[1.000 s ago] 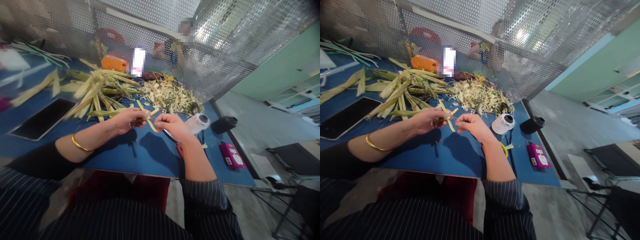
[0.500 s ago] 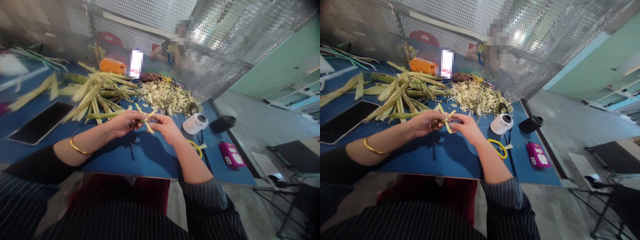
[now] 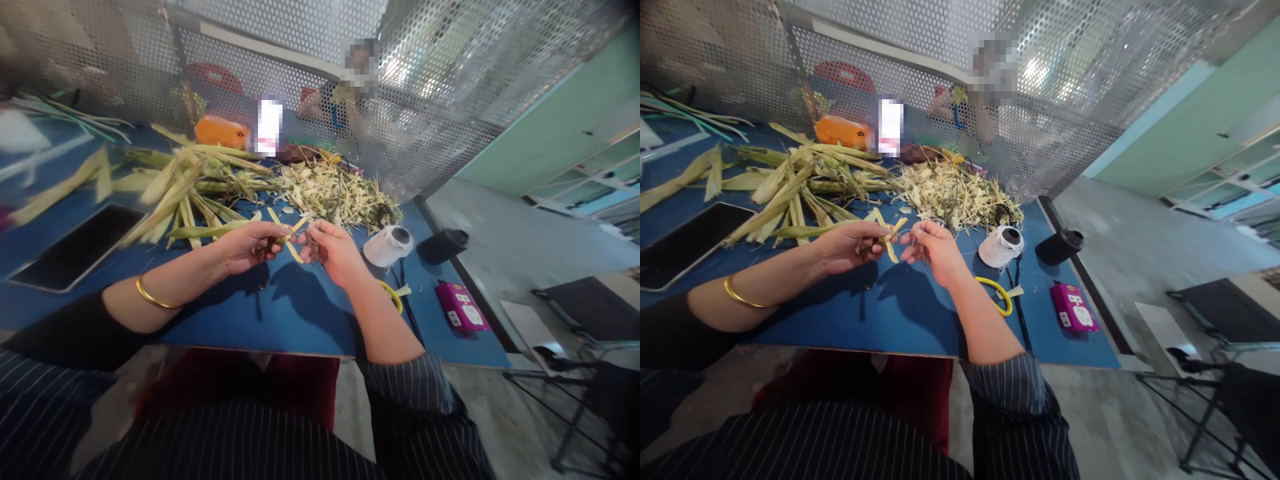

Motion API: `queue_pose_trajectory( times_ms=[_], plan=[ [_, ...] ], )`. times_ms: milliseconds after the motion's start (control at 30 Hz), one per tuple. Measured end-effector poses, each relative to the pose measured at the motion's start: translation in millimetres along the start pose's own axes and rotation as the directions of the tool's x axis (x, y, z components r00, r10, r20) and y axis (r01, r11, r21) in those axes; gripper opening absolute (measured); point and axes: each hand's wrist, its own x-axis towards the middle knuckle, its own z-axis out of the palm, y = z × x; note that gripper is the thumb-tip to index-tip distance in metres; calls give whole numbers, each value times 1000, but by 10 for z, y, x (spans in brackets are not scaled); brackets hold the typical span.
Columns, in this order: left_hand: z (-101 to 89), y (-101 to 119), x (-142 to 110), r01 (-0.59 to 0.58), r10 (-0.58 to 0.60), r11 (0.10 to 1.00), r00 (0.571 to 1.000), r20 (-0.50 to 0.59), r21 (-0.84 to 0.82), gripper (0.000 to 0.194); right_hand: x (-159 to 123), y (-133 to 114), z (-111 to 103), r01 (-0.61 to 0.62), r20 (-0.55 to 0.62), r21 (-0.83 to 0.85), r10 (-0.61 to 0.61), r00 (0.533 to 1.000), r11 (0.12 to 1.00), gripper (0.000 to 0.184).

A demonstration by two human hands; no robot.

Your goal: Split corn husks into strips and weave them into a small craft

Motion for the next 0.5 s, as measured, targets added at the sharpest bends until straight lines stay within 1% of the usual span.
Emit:
queue_pose_trajectory(
  times_ms=[67, 133, 200, 267, 333, 400, 500],
  plan=[
    [-6, -6, 5, -2, 2, 1000, 1000, 11, 13, 8, 0, -10, -8, -53, 12, 76, 52, 999, 996, 22],
    [-13, -13, 11, -5, 4, 1000, 1000, 22, 22, 9, -5, -20, -18, -112, 47, 129, 106, 993, 985, 25],
    [-18, -20, 15, -10, 10, 1000, 1000, 21, 25, 9, -13, -22, -29, -153, 88, 125, 142, 986, 980, 29],
    [-21, -24, 13, -12, 11, 999, 1000, 21, 34, 10, -20, -20, -38, -129, 79, 35, 126, 989, 991, 28],
    [-19, -22, 7, -13, 12, 999, 1000, 19, 42, 10, -23, -21, -50, -62, 22, -111, 65, 998, 992, 22],
    [-14, -19, 0, -21, 20, 999, 1000, 14, 50, 9, -22, -32, -61, -16, -23, -230, 11, 1000, 973, 19],
    [-3, -18, -12, -58, 55, 991, 998, 21, 123, 13, -21, -63, -64, 24, -66, -323, -47, 997, 946, 17]
  ],
)
